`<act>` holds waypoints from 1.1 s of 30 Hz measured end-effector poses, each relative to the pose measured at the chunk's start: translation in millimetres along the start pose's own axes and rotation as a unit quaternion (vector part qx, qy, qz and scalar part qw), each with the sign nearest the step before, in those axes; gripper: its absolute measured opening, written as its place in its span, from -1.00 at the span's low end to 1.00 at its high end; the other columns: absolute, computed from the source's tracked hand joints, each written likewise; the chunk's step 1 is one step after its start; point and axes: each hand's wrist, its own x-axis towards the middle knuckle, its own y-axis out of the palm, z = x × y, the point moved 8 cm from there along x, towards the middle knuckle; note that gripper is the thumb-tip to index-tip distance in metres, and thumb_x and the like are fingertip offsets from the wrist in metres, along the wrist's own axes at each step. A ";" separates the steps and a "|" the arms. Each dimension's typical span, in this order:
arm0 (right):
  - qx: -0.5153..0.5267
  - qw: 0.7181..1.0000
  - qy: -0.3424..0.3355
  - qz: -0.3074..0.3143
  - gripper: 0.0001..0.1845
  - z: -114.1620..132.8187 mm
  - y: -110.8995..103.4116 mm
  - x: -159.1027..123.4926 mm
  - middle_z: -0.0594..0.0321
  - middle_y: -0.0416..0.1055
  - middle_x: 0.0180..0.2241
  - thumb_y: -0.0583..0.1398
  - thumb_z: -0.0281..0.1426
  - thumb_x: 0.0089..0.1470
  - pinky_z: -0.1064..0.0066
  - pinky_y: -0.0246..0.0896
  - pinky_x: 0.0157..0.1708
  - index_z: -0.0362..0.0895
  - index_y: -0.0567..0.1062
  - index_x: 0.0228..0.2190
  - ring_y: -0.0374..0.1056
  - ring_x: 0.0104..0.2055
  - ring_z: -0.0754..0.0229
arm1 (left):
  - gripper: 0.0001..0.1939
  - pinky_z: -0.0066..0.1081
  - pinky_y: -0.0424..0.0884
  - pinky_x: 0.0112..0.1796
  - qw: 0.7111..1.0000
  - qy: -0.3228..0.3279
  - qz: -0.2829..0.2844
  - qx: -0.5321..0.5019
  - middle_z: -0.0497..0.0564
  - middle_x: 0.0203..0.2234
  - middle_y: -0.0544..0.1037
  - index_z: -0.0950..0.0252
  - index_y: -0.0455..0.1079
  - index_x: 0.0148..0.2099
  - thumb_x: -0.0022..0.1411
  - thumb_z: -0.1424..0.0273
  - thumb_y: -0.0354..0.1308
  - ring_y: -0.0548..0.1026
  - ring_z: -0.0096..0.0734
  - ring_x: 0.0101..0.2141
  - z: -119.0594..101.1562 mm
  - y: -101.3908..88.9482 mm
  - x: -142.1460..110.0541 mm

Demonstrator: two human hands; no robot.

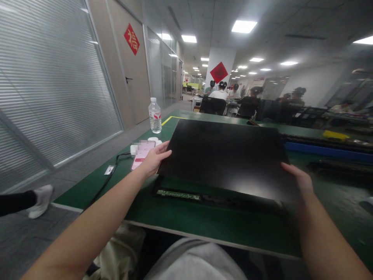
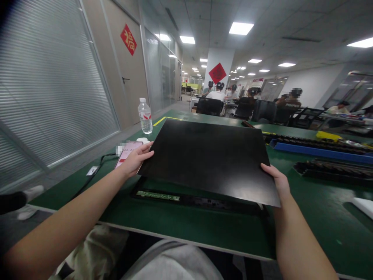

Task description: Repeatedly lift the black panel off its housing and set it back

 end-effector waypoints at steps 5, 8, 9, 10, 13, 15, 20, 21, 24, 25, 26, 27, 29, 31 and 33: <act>-0.021 0.994 -0.026 0.101 -0.68 -1.3 19.3 -1.5 0.13 0.56 -0.39 0.26 -0.57 -0.17 0.15 0.47 -0.18 -0.14 0.55 -0.27 0.53 -0.26 -0.04 | -0.30 -0.11 0.30 0.17 0.995 0.092 -0.033 0.032 0.12 0.07 0.55 0.24 0.39 0.16 -0.05 0.31 0.43 0.40 -0.03 0.17 -17.4 -9.7 -0.3; -0.029 0.990 -0.055 0.124 -0.68 0.8 21.4 0.7 0.12 0.56 -0.36 0.26 -0.59 -0.14 0.17 0.44 -0.12 -0.14 0.55 -0.26 0.52 -0.21 -0.02 | -0.30 -0.09 0.30 0.16 0.991 0.126 -0.037 0.039 0.09 0.05 0.55 0.21 0.34 0.18 -0.03 0.33 0.41 0.42 -0.08 0.14 -21.0 -12.0 -1.3; -0.031 0.990 -0.064 0.125 -0.67 1.4 21.1 1.4 0.12 0.57 -0.35 0.25 -0.60 -0.13 0.18 0.43 -0.11 -0.14 0.55 -0.25 0.52 -0.21 -0.01 | -0.31 -0.09 0.30 0.15 0.989 0.133 -0.036 0.043 0.08 0.03 0.56 0.19 0.32 0.18 -0.02 0.34 0.41 0.44 -0.10 0.13 -21.5 -12.0 -1.5; -0.031 0.989 -0.073 0.123 -0.67 2.0 20.6 2.2 0.13 0.57 -0.35 0.25 -0.61 -0.12 0.19 0.43 -0.10 -0.14 0.55 -0.24 0.52 -0.21 0.01 | -0.32 -0.09 0.31 0.15 0.988 0.139 -0.036 0.050 0.07 0.02 0.56 0.17 0.30 0.17 -0.02 0.34 0.40 0.45 -0.12 0.11 -21.8 -11.9 -1.8; -0.025 0.990 -0.086 0.112 -0.67 1.2 18.9 4.8 0.15 0.56 -0.35 0.24 -0.63 -0.12 0.21 0.41 -0.07 -0.14 0.55 -0.26 0.52 -0.22 0.05 | -0.33 -0.09 0.35 0.11 0.987 0.138 -0.027 0.073 0.04 -0.03 0.58 0.13 0.25 0.14 -0.01 0.32 0.39 0.50 -0.16 0.05 -20.0 -9.2 -2.2; -0.021 0.991 -0.081 0.107 -0.70 -1.4 18.1 7.6 0.15 0.56 -0.37 0.25 -0.62 -0.12 0.20 0.42 -0.08 -0.14 0.55 -0.27 0.52 -0.24 0.05 | -0.35 -0.09 0.38 0.08 0.991 0.117 -0.011 0.071 0.01 -0.07 0.60 0.13 0.21 0.12 0.00 0.31 0.39 0.52 -0.16 0.01 -15.7 -4.9 -2.5; -0.042 0.993 -0.011 0.106 -0.71 -19.0 15.1 20.8 0.15 0.56 -0.40 0.26 -0.55 -0.08 0.14 0.46 -0.19 -0.11 0.55 -0.24 0.52 -0.32 0.03 | -0.39 -0.11 0.45 -0.01 0.998 0.044 0.023 0.040 -0.03 -0.15 0.61 0.14 0.19 0.04 0.00 0.32 0.39 0.57 -0.17 -0.09 -2.5 6.2 -6.0; -0.050 0.994 0.014 0.099 -0.71 -24.5 13.0 24.2 0.16 0.55 -0.42 0.26 -0.54 -0.07 0.13 0.47 -0.22 -0.10 0.54 -0.23 0.52 -0.35 0.04 | -0.40 -0.12 0.46 -0.03 0.999 0.028 0.026 0.038 -0.03 -0.16 0.61 0.15 0.20 0.03 -0.01 0.32 0.39 0.58 -0.18 -0.11 0.9 7.2 -6.6; -0.080 0.989 0.098 0.079 -0.75 -42.3 6.3 31.3 0.16 0.54 -0.46 0.25 -0.50 -0.03 0.09 0.47 -0.32 -0.08 0.52 -0.23 0.49 -0.44 0.03 | -0.42 -0.15 0.50 -0.10 0.999 -0.021 0.030 0.031 -0.04 -0.21 0.61 0.17 0.21 0.02 0.00 0.33 0.39 0.60 -0.22 -0.19 12.8 7.4 -7.2; -0.090 0.986 0.120 0.076 -0.76 -47.1 4.6 32.5 0.15 0.53 -0.47 0.25 -0.48 -0.01 0.08 0.47 -0.36 -0.09 0.52 -0.23 0.48 -0.47 0.03 | -0.42 -0.15 0.51 -0.13 0.999 -0.035 0.031 0.028 -0.05 -0.22 0.61 0.16 0.22 0.03 -0.01 0.34 0.40 0.61 -0.23 -0.23 16.6 6.7 -7.1; -0.099 0.983 0.136 0.074 -0.78 -50.9 3.4 33.3 0.14 0.53 -0.48 0.25 -0.46 -0.01 0.07 0.46 -0.39 -0.09 0.51 -0.23 0.46 -0.50 0.02 | -0.41 -0.16 0.52 -0.15 0.998 -0.047 0.032 0.024 -0.05 -0.24 0.61 0.16 0.22 0.03 -0.01 0.34 0.40 0.61 -0.24 -0.26 20.0 5.9 -6.8; -0.105 0.981 0.145 0.074 -0.78 -53.4 2.7 33.7 0.14 0.53 -0.48 0.25 -0.45 0.00 0.07 0.46 -0.42 -0.09 0.51 -0.23 0.45 -0.52 0.02 | -0.41 -0.15 0.53 -0.17 0.998 -0.056 0.035 0.022 -0.06 -0.25 0.61 0.17 0.22 0.02 -0.02 0.35 0.40 0.62 -0.24 -0.29 23.0 5.3 -6.6; -0.111 0.980 0.148 0.079 -0.77 -55.1 3.0 34.2 0.14 0.53 -0.48 0.26 -0.45 -0.01 0.09 0.45 -0.44 -0.09 0.50 -0.23 0.44 -0.54 0.03 | -0.44 -0.14 0.54 -0.19 0.996 -0.073 0.040 0.020 -0.06 -0.27 0.61 0.17 0.22 0.00 -0.01 0.37 0.40 0.62 -0.24 -0.31 27.8 4.2 -6.2; -0.119 0.979 0.145 0.082 -0.77 -55.2 3.6 34.0 0.14 0.53 -0.48 0.27 -0.44 -0.01 0.11 0.44 -0.47 -0.09 0.50 -0.23 0.43 -0.54 0.03 | -0.48 -0.12 0.54 -0.18 0.995 -0.086 0.043 0.022 -0.06 -0.28 0.60 0.17 0.21 -0.02 0.02 0.40 0.38 0.63 -0.21 -0.30 31.4 2.8 -5.8; -0.131 0.978 0.140 0.083 -0.78 -54.4 4.2 33.6 0.14 0.53 -0.49 0.27 -0.43 -0.01 0.13 0.42 -0.50 -0.09 0.49 -0.24 0.43 -0.54 0.04 | -0.48 -0.11 0.55 -0.18 0.994 -0.094 0.041 0.023 -0.05 -0.28 0.61 0.17 0.20 -0.01 0.03 0.42 0.37 0.63 -0.19 -0.29 33.9 1.2 -5.2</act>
